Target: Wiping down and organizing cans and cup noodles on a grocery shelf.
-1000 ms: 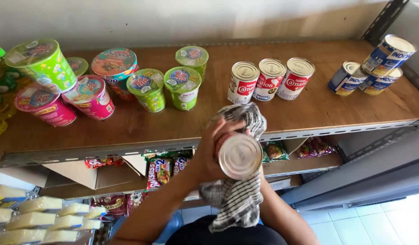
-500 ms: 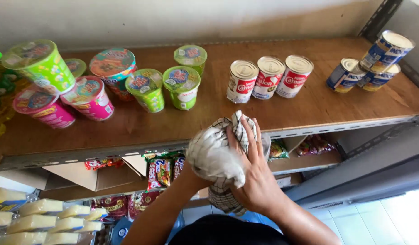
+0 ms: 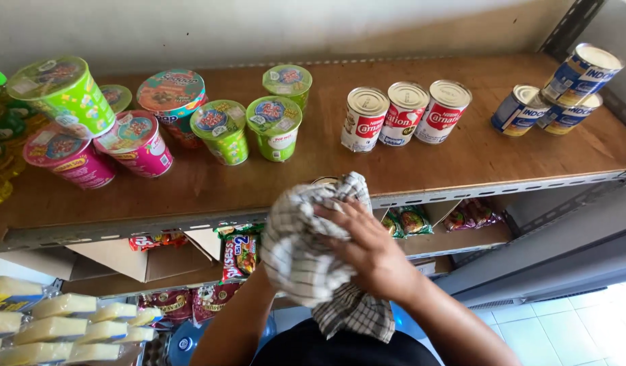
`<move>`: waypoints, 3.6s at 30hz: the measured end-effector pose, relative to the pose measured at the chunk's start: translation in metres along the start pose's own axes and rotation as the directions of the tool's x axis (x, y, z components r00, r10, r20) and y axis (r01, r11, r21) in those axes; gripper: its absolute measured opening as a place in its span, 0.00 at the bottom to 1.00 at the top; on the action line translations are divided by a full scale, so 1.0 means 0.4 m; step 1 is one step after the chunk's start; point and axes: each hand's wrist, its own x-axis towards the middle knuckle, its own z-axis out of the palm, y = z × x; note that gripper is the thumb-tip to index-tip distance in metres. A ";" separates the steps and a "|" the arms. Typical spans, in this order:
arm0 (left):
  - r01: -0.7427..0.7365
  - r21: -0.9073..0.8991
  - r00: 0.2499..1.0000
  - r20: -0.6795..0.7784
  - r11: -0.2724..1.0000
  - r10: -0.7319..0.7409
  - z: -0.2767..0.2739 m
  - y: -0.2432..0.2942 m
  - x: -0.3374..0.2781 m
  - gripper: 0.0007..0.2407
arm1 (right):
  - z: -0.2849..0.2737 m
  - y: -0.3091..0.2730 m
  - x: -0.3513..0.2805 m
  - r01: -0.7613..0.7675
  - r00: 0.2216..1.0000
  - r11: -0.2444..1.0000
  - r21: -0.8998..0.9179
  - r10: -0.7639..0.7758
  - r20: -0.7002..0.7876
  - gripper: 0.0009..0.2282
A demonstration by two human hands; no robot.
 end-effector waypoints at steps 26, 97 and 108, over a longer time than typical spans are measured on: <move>-0.518 0.218 0.854 0.090 0.827 0.512 0.021 0.032 0.086 0.32 | 0.187 0.119 -0.191 0.013 0.793 -0.747 0.665 0.413 0.448 0.28; -0.068 0.414 0.995 -0.041 0.908 0.094 0.326 -0.052 0.876 0.39 | -0.077 0.143 -0.478 -0.449 0.089 0.189 0.873 0.982 -0.166 0.19; 0.049 0.455 0.990 -0.139 0.889 0.016 0.346 0.016 0.854 0.43 | -0.046 0.169 -0.490 -0.496 0.039 0.128 0.859 0.991 -0.125 0.18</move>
